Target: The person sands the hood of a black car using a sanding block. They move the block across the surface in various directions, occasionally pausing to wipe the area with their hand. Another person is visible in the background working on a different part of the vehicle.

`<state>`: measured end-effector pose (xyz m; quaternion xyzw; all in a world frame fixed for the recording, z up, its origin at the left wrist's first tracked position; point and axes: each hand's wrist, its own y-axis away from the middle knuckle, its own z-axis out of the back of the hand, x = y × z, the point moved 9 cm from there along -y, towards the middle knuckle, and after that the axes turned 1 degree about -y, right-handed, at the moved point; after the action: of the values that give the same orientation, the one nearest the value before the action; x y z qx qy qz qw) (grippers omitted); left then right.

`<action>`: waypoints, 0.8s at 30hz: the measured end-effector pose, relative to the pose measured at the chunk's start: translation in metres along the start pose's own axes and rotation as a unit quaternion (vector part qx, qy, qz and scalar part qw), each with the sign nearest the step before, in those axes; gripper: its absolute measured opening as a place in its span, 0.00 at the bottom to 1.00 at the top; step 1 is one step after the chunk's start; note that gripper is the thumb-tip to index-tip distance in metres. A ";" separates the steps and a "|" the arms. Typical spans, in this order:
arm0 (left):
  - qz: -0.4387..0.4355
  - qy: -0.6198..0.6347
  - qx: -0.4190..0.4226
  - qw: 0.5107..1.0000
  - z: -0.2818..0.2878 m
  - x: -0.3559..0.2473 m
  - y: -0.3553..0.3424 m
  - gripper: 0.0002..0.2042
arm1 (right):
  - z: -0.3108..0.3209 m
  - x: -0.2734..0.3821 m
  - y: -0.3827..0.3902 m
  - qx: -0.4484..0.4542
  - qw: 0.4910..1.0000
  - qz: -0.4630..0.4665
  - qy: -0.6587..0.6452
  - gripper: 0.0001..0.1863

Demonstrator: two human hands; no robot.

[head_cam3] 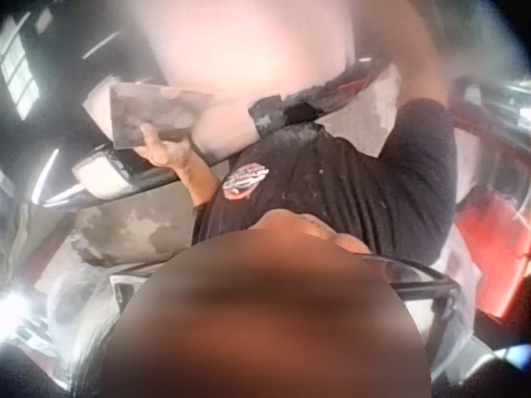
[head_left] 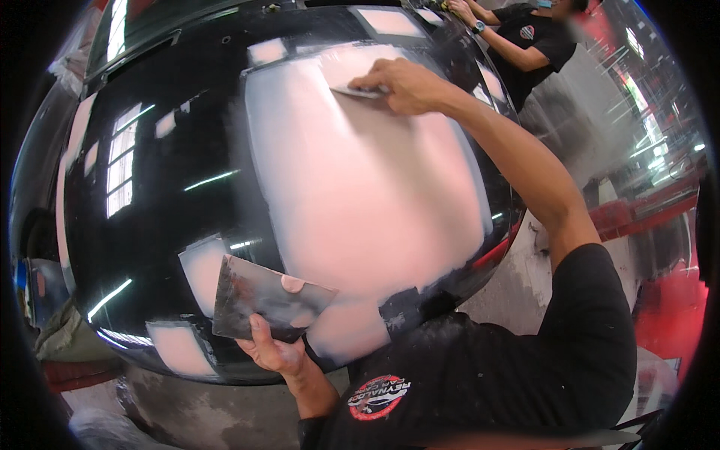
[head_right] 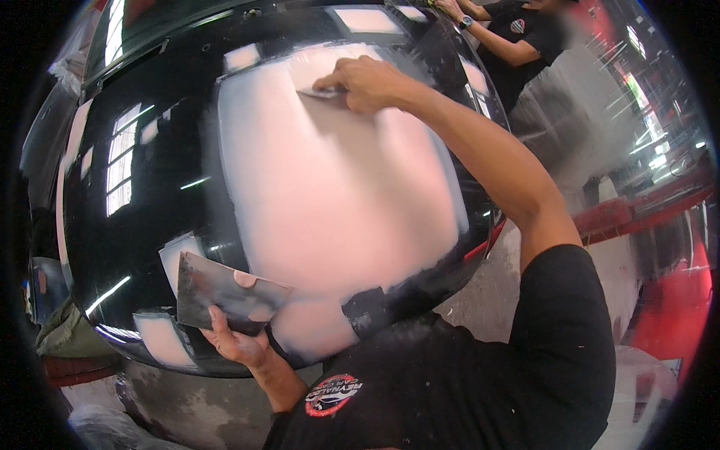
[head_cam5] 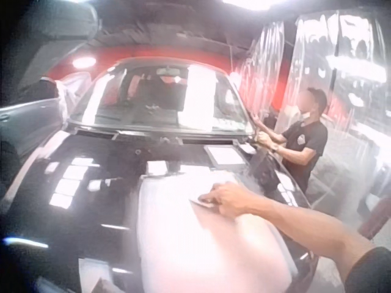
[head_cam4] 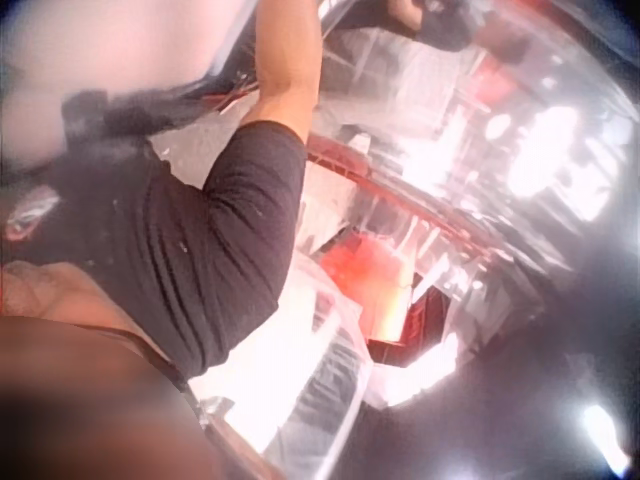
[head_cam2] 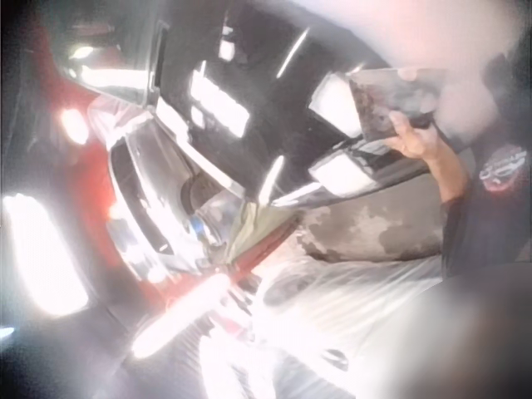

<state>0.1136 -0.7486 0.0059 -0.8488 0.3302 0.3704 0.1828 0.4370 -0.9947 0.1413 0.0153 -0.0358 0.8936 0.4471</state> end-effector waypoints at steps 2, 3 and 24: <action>-0.004 -0.002 -0.002 1.000 0.000 0.000 0.000 0.23 | -0.002 0.014 0.043 0.011 1.000 0.007 -0.004 0.36; -0.003 -0.001 0.002 1.000 -0.001 0.000 0.000 0.23 | -0.002 0.022 0.064 0.014 1.000 0.012 -0.003 0.35; 0.067 0.035 0.068 0.995 -0.030 0.001 -0.004 0.23 | 0.093 0.026 0.195 -0.096 0.965 0.020 -0.245 0.27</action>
<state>0.1320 -0.7624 0.0255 -0.8227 0.4167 0.3288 0.2034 0.2645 -1.0979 0.2261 0.1898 -0.2300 0.8639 0.4060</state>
